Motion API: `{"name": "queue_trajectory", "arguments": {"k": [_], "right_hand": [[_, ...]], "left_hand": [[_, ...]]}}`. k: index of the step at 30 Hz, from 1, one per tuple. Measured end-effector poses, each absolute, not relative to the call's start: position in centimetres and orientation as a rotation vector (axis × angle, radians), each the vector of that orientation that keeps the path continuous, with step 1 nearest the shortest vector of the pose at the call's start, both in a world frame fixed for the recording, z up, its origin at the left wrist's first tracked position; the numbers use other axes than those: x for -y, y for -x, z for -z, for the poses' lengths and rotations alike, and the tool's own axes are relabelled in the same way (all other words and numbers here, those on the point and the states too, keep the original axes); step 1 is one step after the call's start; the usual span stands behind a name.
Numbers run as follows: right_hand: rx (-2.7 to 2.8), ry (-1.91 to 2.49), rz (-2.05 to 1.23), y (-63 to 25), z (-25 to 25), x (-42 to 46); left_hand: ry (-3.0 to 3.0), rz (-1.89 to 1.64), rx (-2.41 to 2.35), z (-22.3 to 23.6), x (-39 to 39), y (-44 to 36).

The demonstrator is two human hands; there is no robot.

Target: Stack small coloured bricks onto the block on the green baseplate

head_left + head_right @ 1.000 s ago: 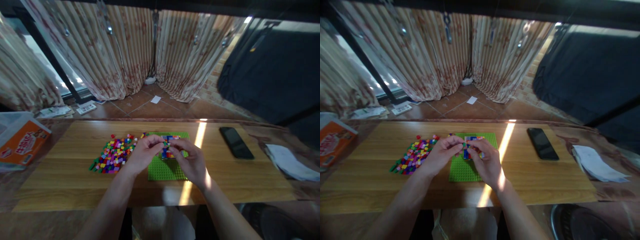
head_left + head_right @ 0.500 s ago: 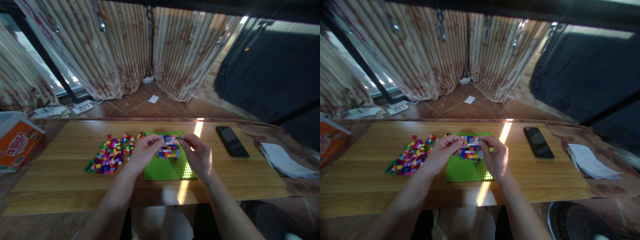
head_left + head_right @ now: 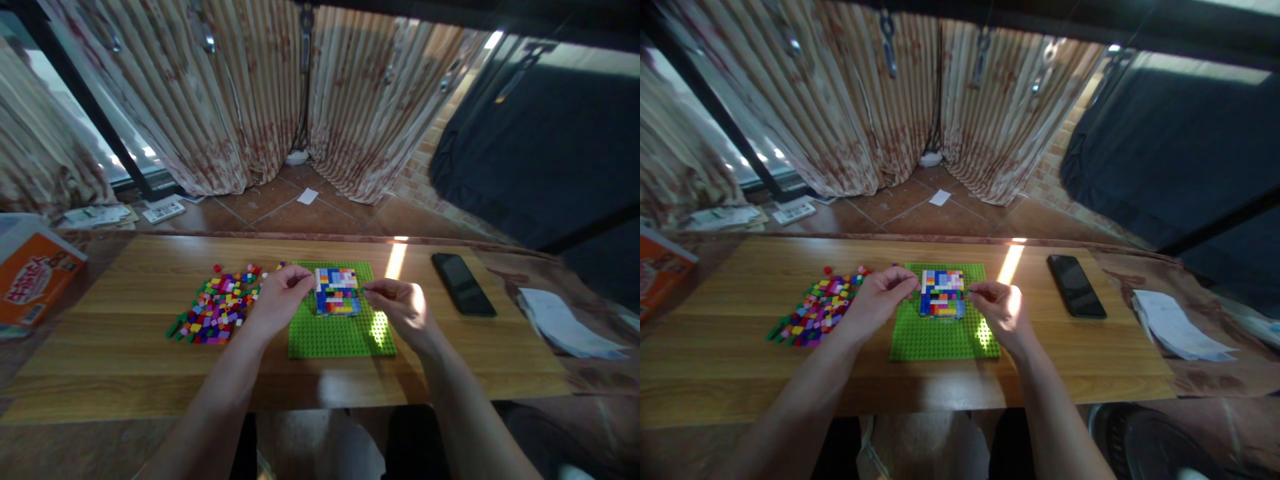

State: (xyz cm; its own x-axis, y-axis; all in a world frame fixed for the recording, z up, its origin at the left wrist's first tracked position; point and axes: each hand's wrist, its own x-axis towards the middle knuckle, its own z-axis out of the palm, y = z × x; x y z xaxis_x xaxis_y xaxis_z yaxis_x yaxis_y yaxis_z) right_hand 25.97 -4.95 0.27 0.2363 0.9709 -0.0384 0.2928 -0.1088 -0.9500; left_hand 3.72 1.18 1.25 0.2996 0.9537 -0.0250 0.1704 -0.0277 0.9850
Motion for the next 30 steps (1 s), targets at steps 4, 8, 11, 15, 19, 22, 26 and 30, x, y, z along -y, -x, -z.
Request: {"name": "queue_trajectory", "arguments": {"k": [4,8,11,15,19,22,26,30], "right_hand": [[1.194,1.584,-0.94,-25.9,0.2,4.8],[1.14,1.568,-0.924,-25.6,0.9,4.5],[1.111,1.544,-0.897,-25.3,1.2,4.3],[1.098,1.528,-0.884,-25.1,1.0,4.2],[1.075,1.515,-0.894,-25.1,0.5,4.2],[1.037,1.512,-0.902,-24.9,0.2,4.2],[1.006,1.501,-0.911,-24.8,0.3,4.0],[1.033,1.503,-0.948,-25.1,0.8,3.7]], "left_hand": [[-1.495,-0.891,-1.109,-1.2,-1.3,-3.7],[-1.515,-0.876,-1.111,-1.0,-1.3,-3.7],[-1.525,-0.875,-1.111,-0.9,-1.3,-3.7],[-1.526,-0.883,-1.113,-0.8,-1.2,-3.7],[-1.512,-0.889,-1.108,-0.8,-1.2,-3.7],[-1.496,-0.897,-1.101,-0.8,-1.2,-3.7],[-1.498,-0.899,-1.094,-0.9,-1.2,-3.7],[-1.504,-0.901,-1.088,-0.8,-1.2,-3.7]]}}
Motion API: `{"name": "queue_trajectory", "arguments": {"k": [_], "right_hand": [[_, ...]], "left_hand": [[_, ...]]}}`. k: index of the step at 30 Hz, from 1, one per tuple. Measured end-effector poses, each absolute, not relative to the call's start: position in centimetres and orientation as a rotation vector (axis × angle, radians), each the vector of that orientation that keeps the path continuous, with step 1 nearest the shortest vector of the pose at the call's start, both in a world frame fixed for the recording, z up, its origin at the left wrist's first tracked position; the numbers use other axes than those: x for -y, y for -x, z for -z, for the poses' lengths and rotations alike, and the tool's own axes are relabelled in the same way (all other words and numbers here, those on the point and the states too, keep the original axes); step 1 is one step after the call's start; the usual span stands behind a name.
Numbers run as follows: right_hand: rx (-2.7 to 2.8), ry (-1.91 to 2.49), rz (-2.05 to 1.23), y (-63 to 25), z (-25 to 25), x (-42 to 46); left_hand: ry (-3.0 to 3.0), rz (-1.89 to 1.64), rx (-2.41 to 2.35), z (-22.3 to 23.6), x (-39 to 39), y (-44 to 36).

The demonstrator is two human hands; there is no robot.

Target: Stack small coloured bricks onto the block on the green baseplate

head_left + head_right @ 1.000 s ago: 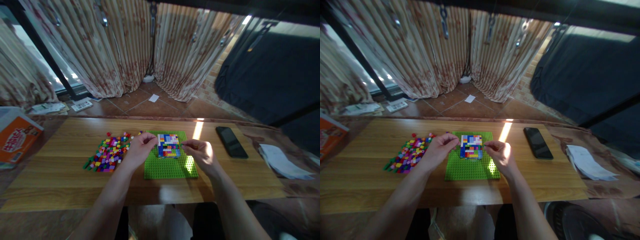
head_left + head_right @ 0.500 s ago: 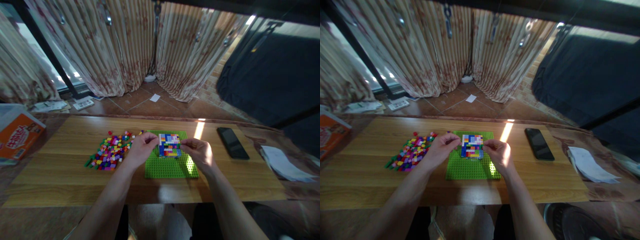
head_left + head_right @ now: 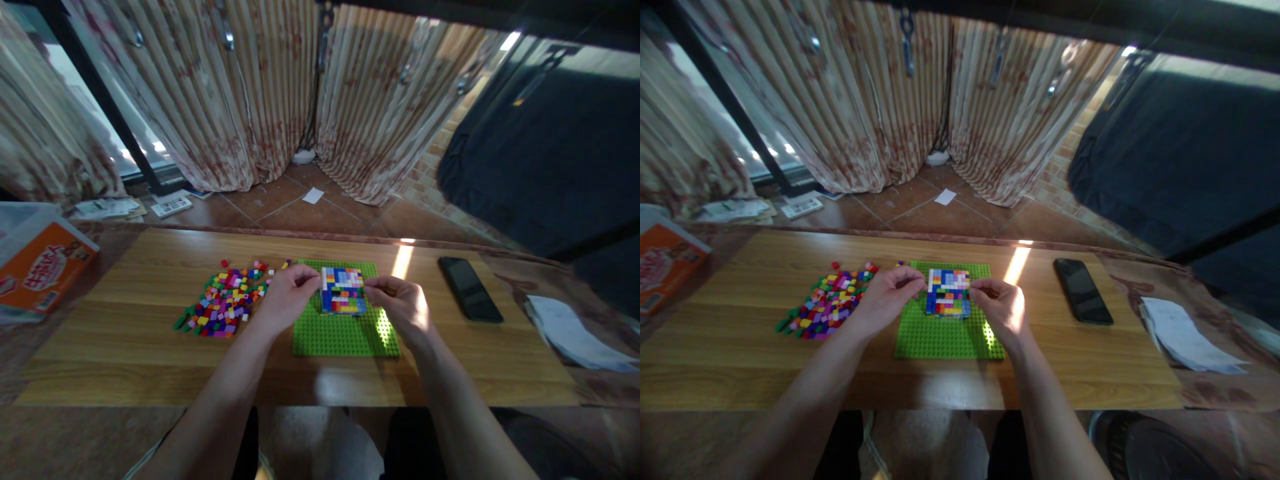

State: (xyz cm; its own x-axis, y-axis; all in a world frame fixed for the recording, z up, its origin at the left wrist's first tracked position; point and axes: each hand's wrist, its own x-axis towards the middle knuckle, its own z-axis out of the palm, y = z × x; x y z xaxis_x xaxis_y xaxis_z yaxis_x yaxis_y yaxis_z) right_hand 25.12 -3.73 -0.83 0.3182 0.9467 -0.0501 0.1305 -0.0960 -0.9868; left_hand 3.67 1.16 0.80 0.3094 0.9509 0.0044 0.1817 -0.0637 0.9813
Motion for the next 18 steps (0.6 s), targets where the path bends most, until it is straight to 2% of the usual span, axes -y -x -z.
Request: {"name": "queue_trajectory", "arguments": {"k": [12,18], "right_hand": [[0.924,1.582,-1.053,-25.2,0.8,3.7],[0.928,1.581,-1.078,-25.4,0.7,4.0]], "left_hand": [[-1.606,-0.897,-1.12,-0.3,-1.5,-3.3],[-1.792,-0.886,-1.492,-0.3,-3.0,-1.0]]}}
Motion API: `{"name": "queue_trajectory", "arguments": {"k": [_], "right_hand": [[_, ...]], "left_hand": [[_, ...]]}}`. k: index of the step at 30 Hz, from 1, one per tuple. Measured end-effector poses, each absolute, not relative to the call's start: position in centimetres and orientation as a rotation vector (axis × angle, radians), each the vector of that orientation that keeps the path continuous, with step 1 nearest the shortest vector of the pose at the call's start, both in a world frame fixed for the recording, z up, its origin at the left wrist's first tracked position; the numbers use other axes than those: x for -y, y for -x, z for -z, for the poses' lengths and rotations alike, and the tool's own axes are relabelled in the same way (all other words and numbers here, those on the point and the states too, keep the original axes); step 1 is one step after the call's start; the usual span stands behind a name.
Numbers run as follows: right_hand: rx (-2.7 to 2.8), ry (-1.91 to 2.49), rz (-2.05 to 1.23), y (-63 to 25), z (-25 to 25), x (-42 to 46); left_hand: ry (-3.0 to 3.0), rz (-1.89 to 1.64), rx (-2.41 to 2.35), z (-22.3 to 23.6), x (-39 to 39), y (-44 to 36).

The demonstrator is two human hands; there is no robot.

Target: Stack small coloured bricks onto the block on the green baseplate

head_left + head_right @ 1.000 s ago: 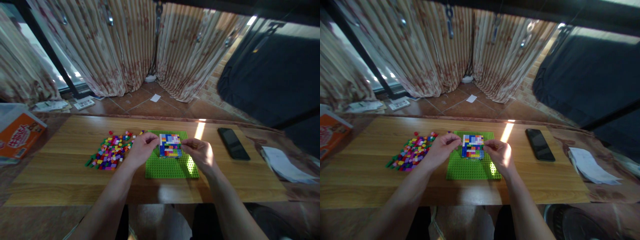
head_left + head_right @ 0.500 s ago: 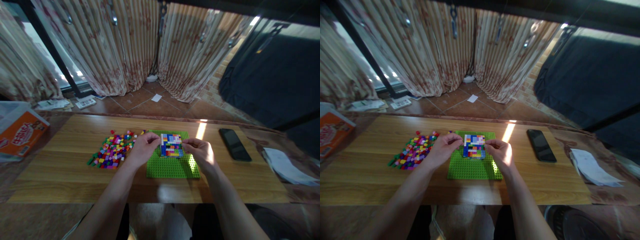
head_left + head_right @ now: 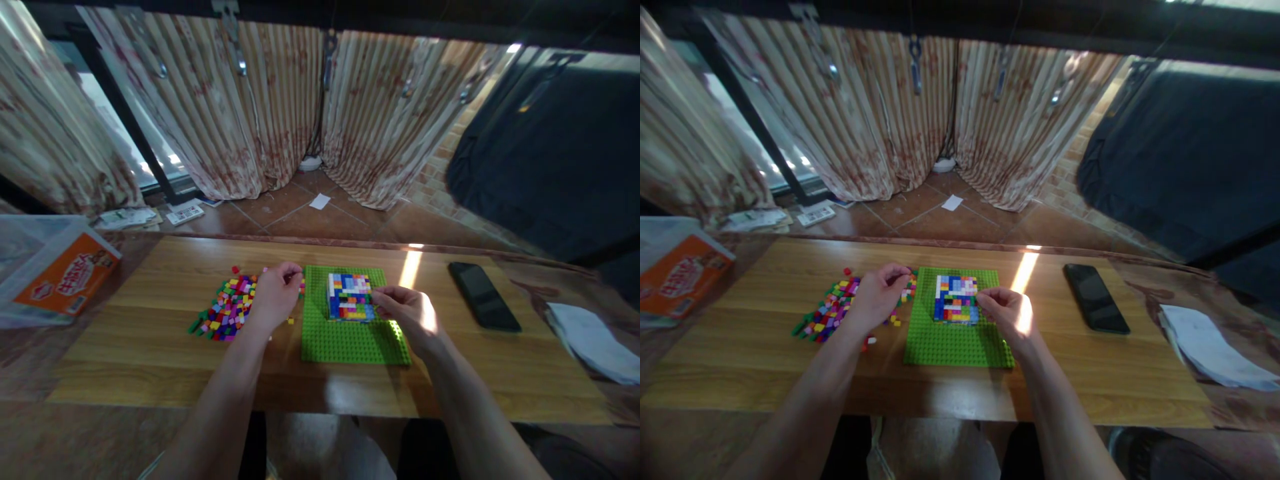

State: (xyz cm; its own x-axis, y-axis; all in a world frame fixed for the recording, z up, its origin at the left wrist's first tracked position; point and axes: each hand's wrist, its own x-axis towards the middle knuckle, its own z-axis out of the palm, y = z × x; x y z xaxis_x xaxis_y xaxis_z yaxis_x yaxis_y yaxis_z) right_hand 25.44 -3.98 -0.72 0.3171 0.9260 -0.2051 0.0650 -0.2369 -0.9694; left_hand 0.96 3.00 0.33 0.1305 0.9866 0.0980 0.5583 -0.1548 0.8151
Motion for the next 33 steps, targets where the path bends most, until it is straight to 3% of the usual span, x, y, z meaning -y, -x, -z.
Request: {"name": "queue_trajectory", "arguments": {"k": [5,13,33], "right_hand": [[0.863,1.586,-0.992,-25.4,0.5,4.0],[0.877,1.57,-0.947,-25.1,0.3,4.3],[0.947,1.536,-0.912,-24.6,-0.3,4.3]], "left_hand": [[-2.111,-0.708,-1.796,-0.4,-4.0,0.1],[-2.453,-0.667,-1.514,1.3,-4.9,-1.7],[-2.441,-0.436,-1.655,0.2,-3.7,0.6]]}}
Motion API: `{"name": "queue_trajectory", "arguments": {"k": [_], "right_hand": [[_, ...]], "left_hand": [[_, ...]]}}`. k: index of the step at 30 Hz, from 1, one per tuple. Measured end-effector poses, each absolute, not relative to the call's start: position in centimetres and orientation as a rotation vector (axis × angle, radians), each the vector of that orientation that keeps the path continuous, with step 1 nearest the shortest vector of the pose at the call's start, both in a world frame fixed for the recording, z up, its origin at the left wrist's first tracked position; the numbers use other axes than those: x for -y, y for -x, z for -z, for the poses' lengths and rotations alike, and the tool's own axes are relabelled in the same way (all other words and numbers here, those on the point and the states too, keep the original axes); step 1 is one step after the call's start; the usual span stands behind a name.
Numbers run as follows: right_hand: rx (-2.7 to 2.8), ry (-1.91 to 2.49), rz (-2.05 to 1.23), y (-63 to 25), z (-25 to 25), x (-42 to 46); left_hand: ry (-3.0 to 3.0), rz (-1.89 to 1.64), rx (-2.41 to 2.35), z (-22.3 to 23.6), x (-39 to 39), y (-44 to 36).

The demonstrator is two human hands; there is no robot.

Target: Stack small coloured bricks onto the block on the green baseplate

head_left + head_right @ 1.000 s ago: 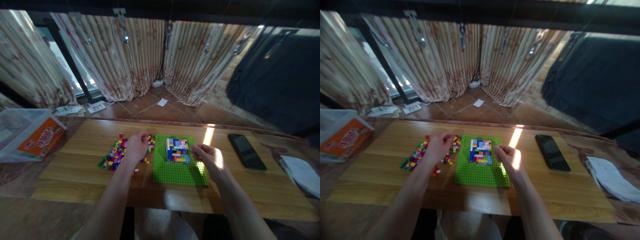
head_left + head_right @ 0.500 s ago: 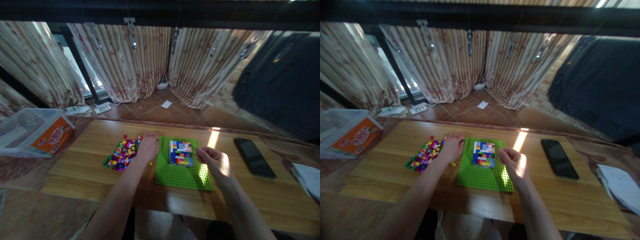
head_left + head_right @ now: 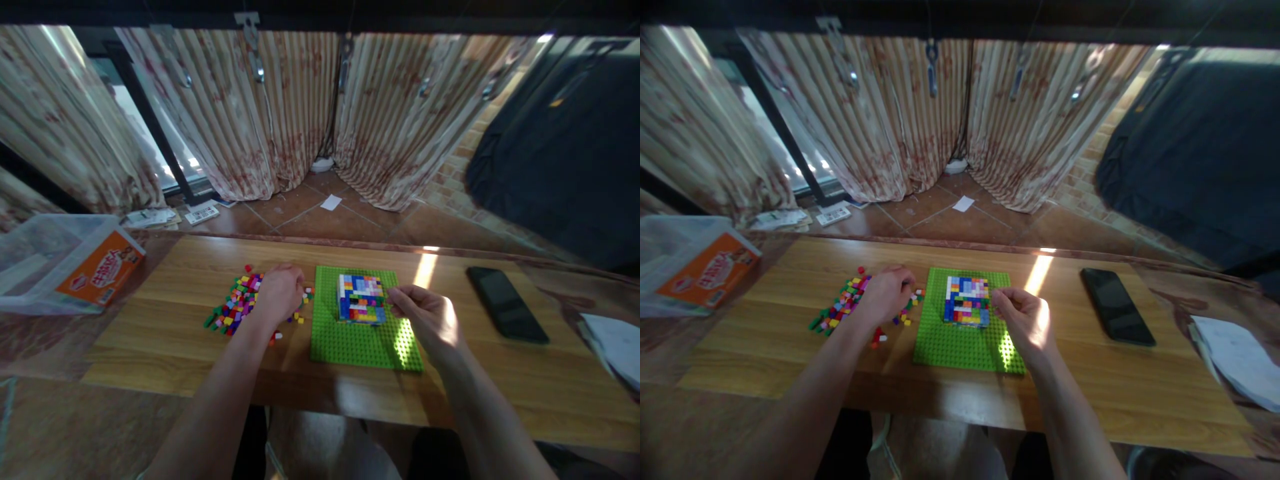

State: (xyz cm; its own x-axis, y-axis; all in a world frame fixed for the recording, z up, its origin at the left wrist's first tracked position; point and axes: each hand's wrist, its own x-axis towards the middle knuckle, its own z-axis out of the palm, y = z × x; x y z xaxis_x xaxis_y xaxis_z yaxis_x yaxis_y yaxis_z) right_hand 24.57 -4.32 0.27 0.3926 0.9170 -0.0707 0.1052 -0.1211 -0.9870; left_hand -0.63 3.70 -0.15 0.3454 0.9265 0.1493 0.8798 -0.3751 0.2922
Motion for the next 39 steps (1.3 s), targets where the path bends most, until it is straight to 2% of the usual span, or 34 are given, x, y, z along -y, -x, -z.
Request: {"name": "queue_trajectory", "arguments": {"k": [5,9,14,21,29,39], "right_hand": [[0.993,1.512,-0.774,-24.5,-0.1,4.3],[1.09,1.392,-0.672,-23.4,-0.2,4.7],[1.201,1.301,-0.759,-21.3,-1.1,5.4],[1.296,1.256,-0.86,-20.8,-1.4,5.7],[1.083,1.157,-1.117,-20.7,-2.0,5.5],[1.058,1.233,-1.097,-21.8,-2.1,5.5]], "left_hand": [[-2.272,-0.683,-1.573,-0.5,-3.5,0.4],[-1.833,-1.02,-1.18,-1.1,-2.6,-0.8],[-1.515,-1.031,-0.877,-1.7,-0.4,-3.4],[-1.734,-1.091,-0.872,-1.5,1.0,-5.2],[-2.202,-1.182,-0.914,-1.6,1.6,-5.8],[-2.266,-1.135,-0.976,-1.5,1.7,-6.4]]}}
